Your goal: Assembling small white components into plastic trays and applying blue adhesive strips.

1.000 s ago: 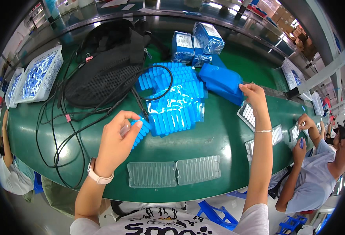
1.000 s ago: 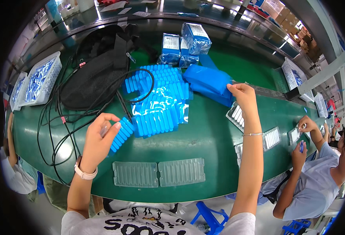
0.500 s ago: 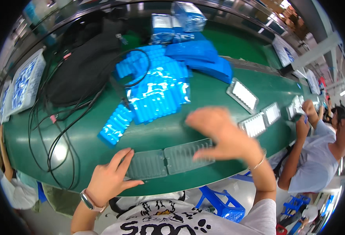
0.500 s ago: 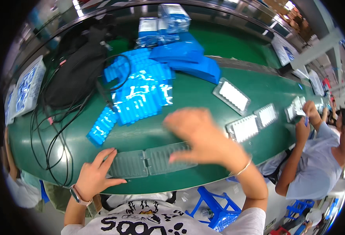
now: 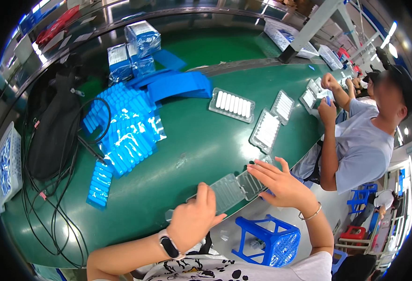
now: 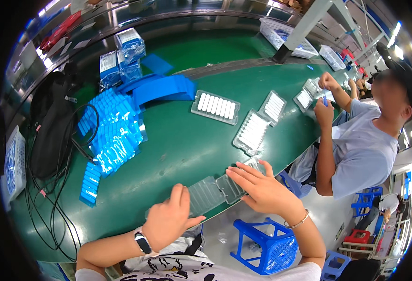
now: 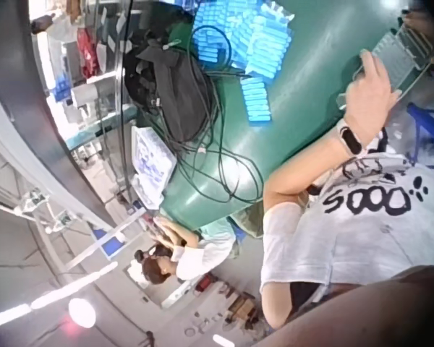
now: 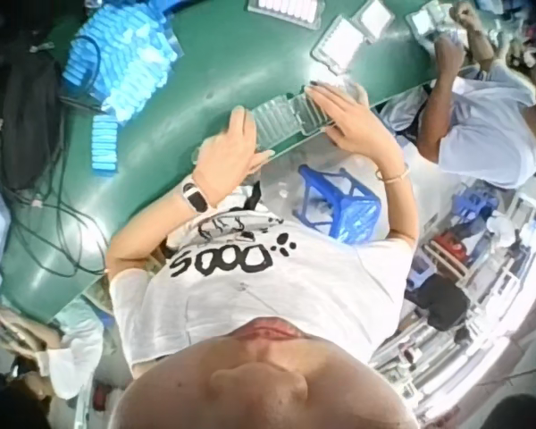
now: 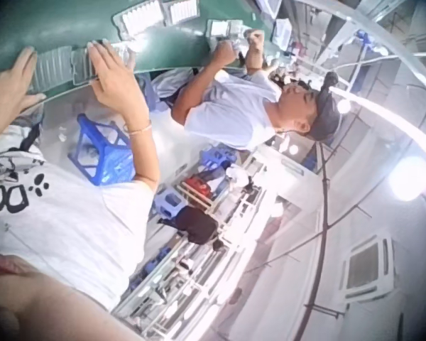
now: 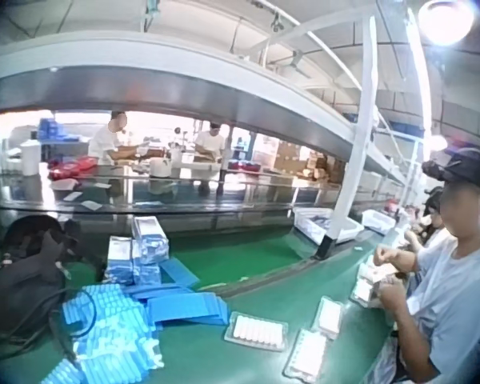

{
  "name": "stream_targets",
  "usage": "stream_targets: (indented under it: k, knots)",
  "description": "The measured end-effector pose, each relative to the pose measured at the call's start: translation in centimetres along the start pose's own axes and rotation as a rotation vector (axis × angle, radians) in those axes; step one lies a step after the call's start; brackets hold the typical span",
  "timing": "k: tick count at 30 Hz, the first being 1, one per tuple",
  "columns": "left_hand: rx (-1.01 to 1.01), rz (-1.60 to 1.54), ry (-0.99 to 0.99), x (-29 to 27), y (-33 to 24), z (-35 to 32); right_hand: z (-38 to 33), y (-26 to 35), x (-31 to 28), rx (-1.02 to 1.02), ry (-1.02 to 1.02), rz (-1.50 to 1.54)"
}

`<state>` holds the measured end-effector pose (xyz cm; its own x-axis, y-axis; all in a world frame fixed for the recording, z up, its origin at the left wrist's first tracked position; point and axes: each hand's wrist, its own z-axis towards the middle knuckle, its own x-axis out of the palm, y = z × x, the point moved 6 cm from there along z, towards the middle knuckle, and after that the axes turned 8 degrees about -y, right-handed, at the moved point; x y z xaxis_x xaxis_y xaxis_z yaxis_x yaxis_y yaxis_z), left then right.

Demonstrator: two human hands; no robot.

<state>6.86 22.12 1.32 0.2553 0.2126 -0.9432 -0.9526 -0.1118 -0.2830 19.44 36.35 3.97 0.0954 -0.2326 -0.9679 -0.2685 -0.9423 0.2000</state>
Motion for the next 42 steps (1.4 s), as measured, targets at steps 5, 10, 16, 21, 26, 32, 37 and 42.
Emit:
stream_targets:
  k: [5,10,16,21,26,32,37,42]
  knots:
    - [0.116,0.03,-0.04,1.5,-3.2,2.8,-1.9,-3.1,-0.4,0.078,-0.019,-0.065]
    - [0.198,0.022,-0.103,4.0,-7.0,7.5,-2.1,-6.8,-1.2,0.063,-0.069,-0.131]
    - [0.143,-0.145,-0.184,5.0,-8.8,13.3,-2.7,-11.6,-1.9,0.063,-0.13,-0.025]
    - [0.185,-0.159,-0.485,6.3,-7.9,20.7,1.5,-15.8,-5.2,0.114,-0.358,0.038]
    - [0.277,-0.057,-0.208,9.9,-7.7,20.5,6.7,-21.3,-4.7,0.202,-0.424,-0.139]
    - [0.383,-0.182,-0.138,5.9,-4.3,14.8,7.3,-18.6,-2.4,0.178,-0.334,-0.184]
    - [0.376,-0.159,-0.047,2.2,-0.7,7.9,6.9,-14.3,-1.9,0.168,-0.217,-0.144]
    - [0.19,-0.055,-0.085,-0.5,0.8,4.7,6.3,-15.4,-4.9,0.137,-0.374,-0.069]
